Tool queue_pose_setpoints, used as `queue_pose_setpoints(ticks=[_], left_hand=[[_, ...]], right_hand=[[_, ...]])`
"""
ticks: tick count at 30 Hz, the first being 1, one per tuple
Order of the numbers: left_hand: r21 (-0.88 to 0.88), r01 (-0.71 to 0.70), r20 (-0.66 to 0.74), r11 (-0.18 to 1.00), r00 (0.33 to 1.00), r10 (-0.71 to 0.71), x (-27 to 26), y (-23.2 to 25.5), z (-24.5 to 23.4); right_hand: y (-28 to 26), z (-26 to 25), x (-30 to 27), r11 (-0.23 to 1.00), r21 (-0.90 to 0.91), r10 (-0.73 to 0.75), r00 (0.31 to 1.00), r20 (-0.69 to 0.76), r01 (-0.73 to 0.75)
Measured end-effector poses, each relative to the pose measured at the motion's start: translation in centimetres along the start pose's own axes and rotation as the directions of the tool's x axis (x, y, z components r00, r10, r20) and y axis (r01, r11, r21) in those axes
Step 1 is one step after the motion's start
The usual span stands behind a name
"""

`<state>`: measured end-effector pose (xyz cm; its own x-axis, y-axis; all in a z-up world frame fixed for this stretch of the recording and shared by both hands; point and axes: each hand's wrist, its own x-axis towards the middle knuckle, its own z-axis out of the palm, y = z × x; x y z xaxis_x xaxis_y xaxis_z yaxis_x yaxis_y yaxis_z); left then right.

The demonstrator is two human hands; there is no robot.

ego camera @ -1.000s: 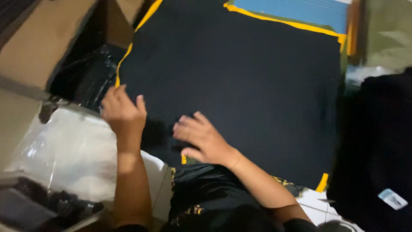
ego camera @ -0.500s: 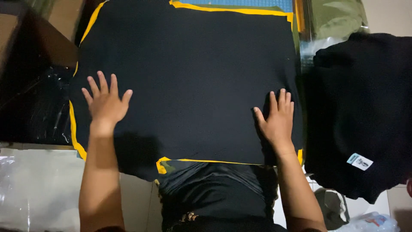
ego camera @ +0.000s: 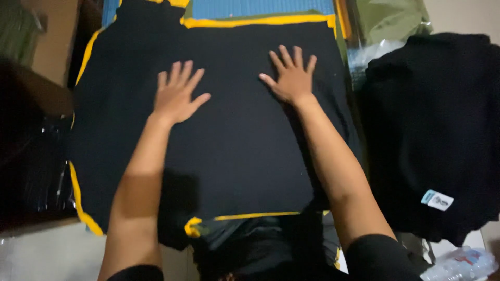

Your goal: The person repeatedly picks up black shirts from a pile, lays them flat on a table, and folds them by hand. The folded shirts are placed back on the table. The process is repeated multiple times throughout the clip.

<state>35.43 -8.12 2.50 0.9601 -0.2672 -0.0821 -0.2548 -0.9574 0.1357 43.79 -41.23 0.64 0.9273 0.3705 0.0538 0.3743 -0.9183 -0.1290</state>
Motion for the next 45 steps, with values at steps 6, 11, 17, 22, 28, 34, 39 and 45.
queue_pose_setpoints(ticks=[6, 11, 17, 22, 28, 34, 39, 45], left_hand=[[-0.003, 0.373, 0.001, 0.928, 0.928, -0.373, -1.8, -6.7, -1.8], [-0.064, 0.385, -0.168, 0.921, 0.905, -0.390, 0.6, -6.0, -0.8], [-0.003, 0.108, -0.038, 0.994, 0.993, -0.108, 5.4, -0.7, -0.1], [-0.024, 0.258, -0.034, 0.966, 0.965, -0.259, 4.4, -4.2, -1.4], [-0.061, 0.564, -0.016, 0.824, 0.825, -0.565, 0.4, -9.5, -2.7], [-0.034, 0.739, -0.026, 0.673, 0.672, -0.740, -0.1, -11.5, -2.5], [-0.053, 0.728, -0.077, 0.684, 0.680, -0.729, -0.1, -11.6, -2.2], [-0.156, 0.647, -0.203, 0.746, 0.719, -0.665, -0.7, -11.4, -0.9]], right_hand=[[6.8, -2.5, 0.0, 0.923, 0.090, 0.355, 0.920, 0.167, -0.373], [5.8, -0.5, 2.8, 0.981, -0.061, 0.135, 0.868, -0.477, -0.186], [-0.3, 1.9, 6.6, 0.984, 0.027, -0.175, 0.984, -0.029, 0.175], [4.5, -0.8, 7.0, 0.991, -0.006, 0.133, 0.990, 0.047, -0.133], [6.6, -3.6, 5.7, 0.918, 0.151, 0.342, 0.924, 0.169, -0.368], [8.7, 0.1, 6.7, 0.931, 0.125, 0.343, 0.939, 0.011, -0.342], [5.3, -0.7, 4.3, 0.989, 0.128, 0.086, 0.994, -0.065, -0.077], [5.7, -0.3, -0.7, 0.995, -0.023, 0.101, 0.987, 0.125, -0.099]])
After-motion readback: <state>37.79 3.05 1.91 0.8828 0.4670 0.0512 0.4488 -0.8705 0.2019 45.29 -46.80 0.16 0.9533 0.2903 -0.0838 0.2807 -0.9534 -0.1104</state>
